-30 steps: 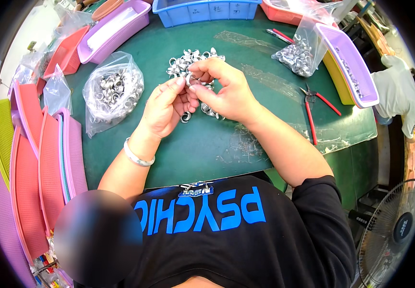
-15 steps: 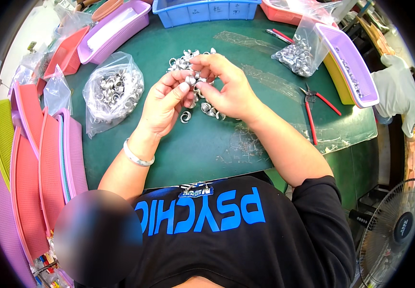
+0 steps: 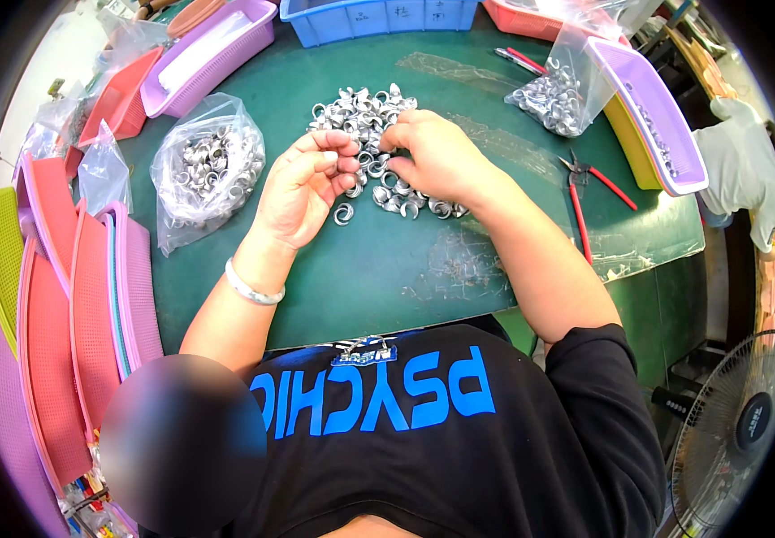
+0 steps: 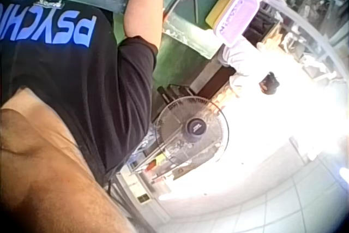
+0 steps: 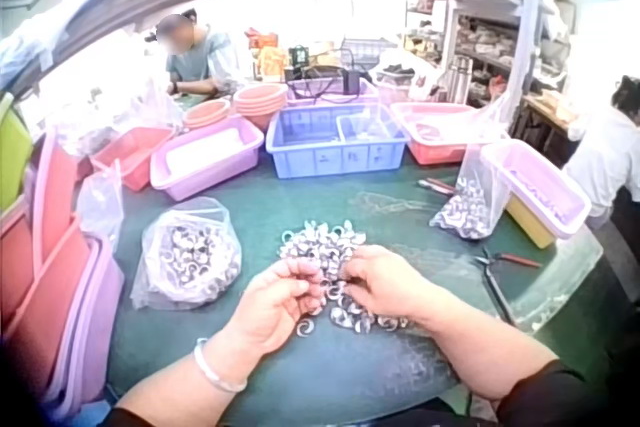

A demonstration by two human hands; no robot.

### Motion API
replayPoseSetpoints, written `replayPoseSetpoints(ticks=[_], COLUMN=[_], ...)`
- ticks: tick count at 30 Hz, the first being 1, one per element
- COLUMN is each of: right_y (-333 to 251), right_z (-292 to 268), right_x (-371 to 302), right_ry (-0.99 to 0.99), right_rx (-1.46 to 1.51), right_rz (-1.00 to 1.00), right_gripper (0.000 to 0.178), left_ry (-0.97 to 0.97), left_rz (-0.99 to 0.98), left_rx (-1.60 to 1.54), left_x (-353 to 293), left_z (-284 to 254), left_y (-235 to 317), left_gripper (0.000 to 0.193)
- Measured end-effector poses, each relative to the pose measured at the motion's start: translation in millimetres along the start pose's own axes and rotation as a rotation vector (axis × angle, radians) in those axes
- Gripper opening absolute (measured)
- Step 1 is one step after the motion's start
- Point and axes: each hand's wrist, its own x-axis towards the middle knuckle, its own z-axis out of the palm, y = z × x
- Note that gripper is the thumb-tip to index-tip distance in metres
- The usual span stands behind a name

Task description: The person sits at a green workbench and assembles small silver metal parts by hand, picking up components from a pile and fitting them together. They occasionally use red-handled pliers to adjust the parts and place the finished items into a plastic bag.

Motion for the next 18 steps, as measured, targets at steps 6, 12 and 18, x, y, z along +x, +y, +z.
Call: replayPoseSetpoints(ticks=[6,12,18], right_y=[7.5,4.1,12.5], right_z=[2.0,4.9,9.6], right_x=[0.5,2.7,1.1], right_ry=[0.036,0.091,0.085], right_rx=[0.009,0.029,0.038], right_rz=[0.033,0.085,0.031], right_gripper=[0.019,0.020,0.018], left_ry=[0.053,0.083,0.091], left_rz=[-0.005,0.009,0.003], left_rx=[0.076,0.119,0.207], left_x=[-2.0,-1.2,-1.6], left_z=[6.1,6.7,8.0], left_y=[0.5,-1.4,-2.4], left_gripper=[0.015,0.011,0.011])
